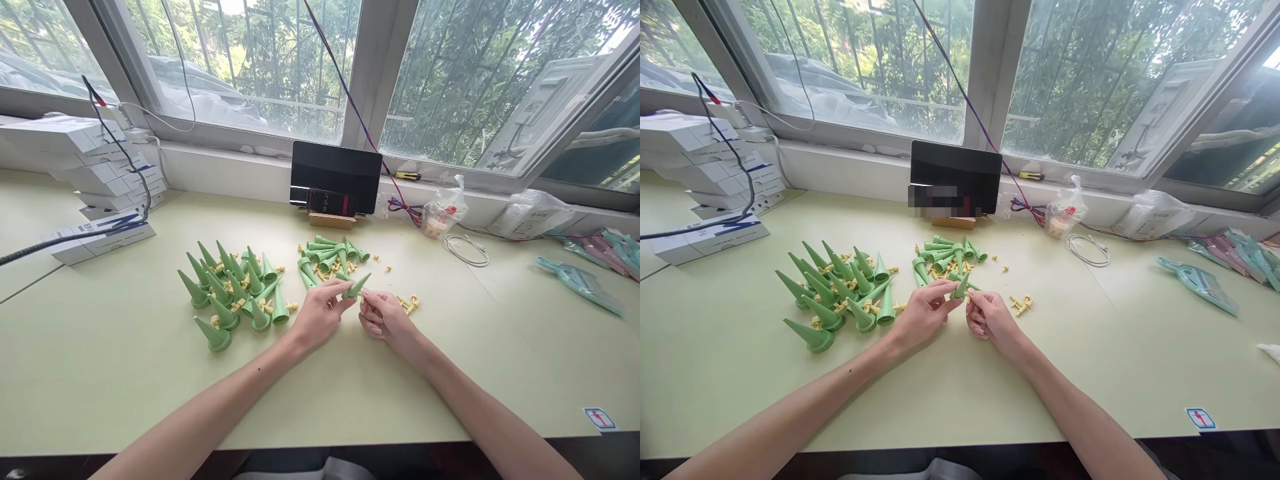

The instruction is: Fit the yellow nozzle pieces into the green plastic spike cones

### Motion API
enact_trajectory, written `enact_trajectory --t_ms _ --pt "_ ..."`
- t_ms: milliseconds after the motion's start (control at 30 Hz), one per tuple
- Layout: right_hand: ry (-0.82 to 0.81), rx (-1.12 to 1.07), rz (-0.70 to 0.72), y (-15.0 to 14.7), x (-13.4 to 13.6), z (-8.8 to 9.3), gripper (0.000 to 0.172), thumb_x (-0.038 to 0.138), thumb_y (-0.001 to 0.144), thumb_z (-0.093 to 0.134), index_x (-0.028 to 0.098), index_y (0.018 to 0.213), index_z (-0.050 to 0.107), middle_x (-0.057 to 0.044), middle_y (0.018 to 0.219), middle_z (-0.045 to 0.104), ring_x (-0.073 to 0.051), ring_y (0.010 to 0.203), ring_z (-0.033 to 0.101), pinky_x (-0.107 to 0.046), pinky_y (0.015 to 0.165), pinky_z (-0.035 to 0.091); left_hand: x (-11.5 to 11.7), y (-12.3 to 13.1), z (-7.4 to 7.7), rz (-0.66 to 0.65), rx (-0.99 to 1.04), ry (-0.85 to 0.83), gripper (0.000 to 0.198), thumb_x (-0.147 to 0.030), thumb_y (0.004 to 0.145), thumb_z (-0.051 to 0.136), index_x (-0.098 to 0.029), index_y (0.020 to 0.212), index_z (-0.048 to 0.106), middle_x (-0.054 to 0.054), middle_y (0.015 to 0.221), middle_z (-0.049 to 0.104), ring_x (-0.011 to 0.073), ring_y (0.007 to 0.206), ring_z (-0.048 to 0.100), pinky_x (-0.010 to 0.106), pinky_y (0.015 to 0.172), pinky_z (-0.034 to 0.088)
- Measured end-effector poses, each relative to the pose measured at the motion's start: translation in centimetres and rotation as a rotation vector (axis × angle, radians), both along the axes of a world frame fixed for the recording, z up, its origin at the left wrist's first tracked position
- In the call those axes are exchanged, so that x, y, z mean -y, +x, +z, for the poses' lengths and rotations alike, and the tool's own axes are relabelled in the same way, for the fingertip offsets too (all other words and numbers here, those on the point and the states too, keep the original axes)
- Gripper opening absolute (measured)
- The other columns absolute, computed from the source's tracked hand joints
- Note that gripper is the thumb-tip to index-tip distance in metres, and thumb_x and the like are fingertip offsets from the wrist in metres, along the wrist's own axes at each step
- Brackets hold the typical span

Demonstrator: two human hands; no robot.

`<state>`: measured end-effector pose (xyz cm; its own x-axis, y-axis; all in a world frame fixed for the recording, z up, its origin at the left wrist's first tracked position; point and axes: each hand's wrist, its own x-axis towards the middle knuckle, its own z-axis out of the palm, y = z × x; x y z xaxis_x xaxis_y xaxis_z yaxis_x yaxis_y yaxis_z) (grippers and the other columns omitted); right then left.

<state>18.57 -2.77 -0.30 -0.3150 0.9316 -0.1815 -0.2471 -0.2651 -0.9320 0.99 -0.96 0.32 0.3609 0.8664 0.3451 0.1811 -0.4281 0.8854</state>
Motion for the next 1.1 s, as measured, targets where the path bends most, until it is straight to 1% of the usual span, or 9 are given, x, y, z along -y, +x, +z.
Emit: enact_trajectory --t_ms 100,200,333,433,600,667,800,1000,1100 --pt "0.055 0.063 -0.033 -0.2 -0.1 -0.2 0.043 0.052 0.090 0.059 0.018 0.065 0.050 0.010 0.047 0.026 -0.006 0.035 0.035 -0.019 0.035 0.020 0.0 0.1 0.0 0.013 -0.039 0.005 0.025 -0.028 0.091 0.058 -0.023 0.110 0.073 0.003 0.093 0.068 0.0086 0.057 0.051 0.021 0.051 0.044" --pt "0.180 0.205 -0.102 -0.3 -0.1 -0.3 0.044 0.055 0.093 0.052 0.019 0.067 0.048 0.010 0.048 0.027 -0.007 0.036 0.034 -0.020 0.036 0.023 0.2 0.2 0.4 0.009 -0.067 -0.042 0.024 -0.033 0.091 0.058 -0.020 0.106 0.072 0.001 0.078 0.065 0.0094 0.054 0.049 0.021 0.049 0.042" --pt "0.405 0.453 -0.226 -0.2 0.1 0.1 0.037 0.052 0.096 0.048 0.021 0.077 0.048 0.007 0.053 0.040 -0.009 0.043 0.038 -0.022 0.042 0.031 0.5 0.3 1.0 0.038 -0.065 -0.143 0.029 -0.042 0.089 0.059 -0.016 0.095 0.069 -0.001 0.066 0.061 0.0093 0.047 0.045 0.023 0.045 0.038" --pt "0.514 0.598 -0.268 -0.1 0.3 0.5 0.032 0.049 0.098 0.047 0.021 0.084 0.053 0.004 0.059 0.048 -0.011 0.049 0.042 -0.024 0.049 0.035 0.5 0.4 1.3 0.059 -0.031 -0.198 0.032 -0.045 0.087 0.060 -0.015 0.093 0.068 0.000 0.066 0.061 0.0094 0.047 0.046 0.023 0.043 0.036" --pt "0.622 0.680 -0.244 0.1 0.3 0.5 0.029 0.045 0.098 0.046 0.020 0.085 0.055 0.001 0.068 0.054 -0.011 0.054 0.046 -0.025 0.054 0.037 0.5 0.4 1.4 0.045 0.008 -0.230 0.034 -0.046 0.088 0.057 -0.014 0.088 0.069 0.005 0.078 0.068 0.0104 0.053 0.052 0.021 0.044 0.036" --pt "0.650 0.701 -0.235 0.2 0.2 0.3 0.030 0.042 0.099 0.046 0.020 0.081 0.054 0.001 0.068 0.054 -0.011 0.054 0.045 -0.025 0.055 0.036 0.5 0.3 1.4 0.045 -0.003 -0.220 0.035 -0.047 0.088 0.058 -0.014 0.085 0.068 0.005 0.079 0.068 0.0096 0.052 0.051 0.021 0.045 0.036" --pt "0.663 0.736 -0.222 0.4 0.1 -0.1 0.031 0.040 0.099 0.046 0.020 0.077 0.052 0.002 0.065 0.053 -0.011 0.053 0.043 -0.026 0.054 0.034 0.4 0.1 1.0 0.046 -0.060 -0.157 0.034 -0.047 0.088 0.057 -0.014 0.087 0.068 0.000 0.069 0.061 0.0085 0.049 0.044 0.022 0.046 0.034" --pt "0.647 0.728 -0.202 0.6 0.1 -0.2 0.034 0.042 0.098 0.046 0.020 0.073 0.051 0.002 0.062 0.053 -0.012 0.051 0.043 -0.026 0.053 0.034 0.1 -0.2 0.4 0.028 -0.112 -0.095 0.033 -0.044 0.090 0.056 -0.014 0.094 0.071 -0.001 0.062 0.058 0.0097 0.050 0.044 0.022 0.048 0.036" --pt "0.631 0.718 -0.198 0.6 0.2 -0.2 0.035 0.044 0.098 0.046 0.021 0.072 0.050 0.002 0.060 0.053 -0.012 0.050 0.043 -0.027 0.053 0.034 -0.1 -0.3 0.1 0.022 -0.128 -0.065 0.031 -0.042 0.090 0.056 -0.016 0.094 0.073 0.000 0.067 0.060 0.0098 0.052 0.044 0.022 0.050 0.038"
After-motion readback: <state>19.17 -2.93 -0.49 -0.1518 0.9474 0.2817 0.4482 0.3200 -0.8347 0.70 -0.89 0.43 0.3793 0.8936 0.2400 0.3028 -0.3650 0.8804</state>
